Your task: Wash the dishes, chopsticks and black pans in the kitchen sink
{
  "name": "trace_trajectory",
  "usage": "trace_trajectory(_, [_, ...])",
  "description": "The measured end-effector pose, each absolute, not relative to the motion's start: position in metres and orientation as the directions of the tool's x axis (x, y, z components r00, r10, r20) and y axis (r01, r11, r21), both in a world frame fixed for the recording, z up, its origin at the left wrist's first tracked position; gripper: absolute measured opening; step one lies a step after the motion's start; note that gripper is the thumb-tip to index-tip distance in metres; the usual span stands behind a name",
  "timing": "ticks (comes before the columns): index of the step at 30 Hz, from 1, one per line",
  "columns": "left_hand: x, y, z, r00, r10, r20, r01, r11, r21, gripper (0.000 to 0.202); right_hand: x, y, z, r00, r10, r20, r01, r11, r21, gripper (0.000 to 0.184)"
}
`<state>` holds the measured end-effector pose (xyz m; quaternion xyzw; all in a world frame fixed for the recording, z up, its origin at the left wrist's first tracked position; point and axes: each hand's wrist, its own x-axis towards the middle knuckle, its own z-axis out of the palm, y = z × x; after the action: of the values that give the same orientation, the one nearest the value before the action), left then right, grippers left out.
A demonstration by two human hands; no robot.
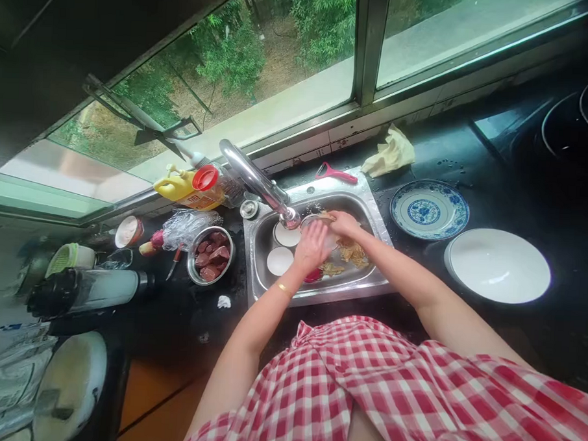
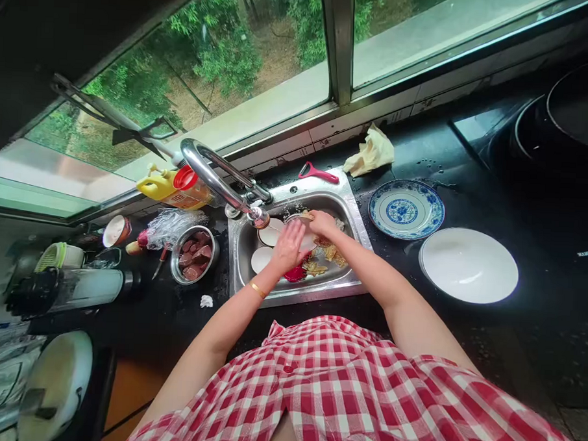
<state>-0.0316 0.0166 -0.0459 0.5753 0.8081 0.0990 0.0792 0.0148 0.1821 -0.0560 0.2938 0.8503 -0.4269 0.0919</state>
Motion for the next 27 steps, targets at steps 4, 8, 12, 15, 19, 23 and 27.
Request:
trace_trajectory(4, [-0.021, 0.002, -0.069, -0.323, 0.942, -0.088, 0.861, 0.332, 0.385, 0.041, 0.012, 0.191, -0.052, -0.755, 0.371, -0.540, 0.637, 0.221, -0.739, 0.048])
trace_trajectory(8, [-0.025, 0.018, -0.071, -0.698, 0.707, -0.116, 0.175, 0.326, 0.929, 0.032, 0.020, 0.165, -0.051, -0.875, 0.410, -0.257, 0.410, 0.345, -0.845, 0.057])
trace_trajectory(12, [-0.037, 0.041, -0.056, -0.822, 0.446, -0.355, -0.391, 0.011, 0.920, 0.024, 0.048, 0.115, -0.057, -0.882, 0.457, 0.116, 0.205, 0.593, -0.779, 0.045])
trace_trajectory(15, [-0.041, 0.047, -0.043, -0.780, 0.415, -0.469, -0.577, -0.186, 0.796, 0.016, 0.053, 0.098, -0.050, -0.857, 0.460, 0.231, 0.177, 0.684, -0.708, 0.042])
trace_trajectory(19, [-0.035, 0.038, -0.028, -0.686, 0.582, -0.436, -0.579, -0.075, 0.812, 0.016, 0.017, 0.136, -0.023, -0.879, 0.462, 0.117, 0.227, 0.621, -0.750, 0.038])
trace_trajectory(23, [-0.033, 0.023, -0.008, -0.602, 0.661, -0.449, -0.589, 0.012, 0.808, 0.023, -0.018, 0.189, -0.020, -0.956, 0.205, -0.211, 0.255, 0.215, -0.943, 0.031])
trace_trajectory(27, [-0.046, 0.028, 0.017, -0.710, 0.557, -0.430, -0.636, -0.245, 0.732, 0.019, -0.012, 0.175, -0.052, -0.895, 0.433, -0.107, 0.065, -0.112, -0.992, 0.044])
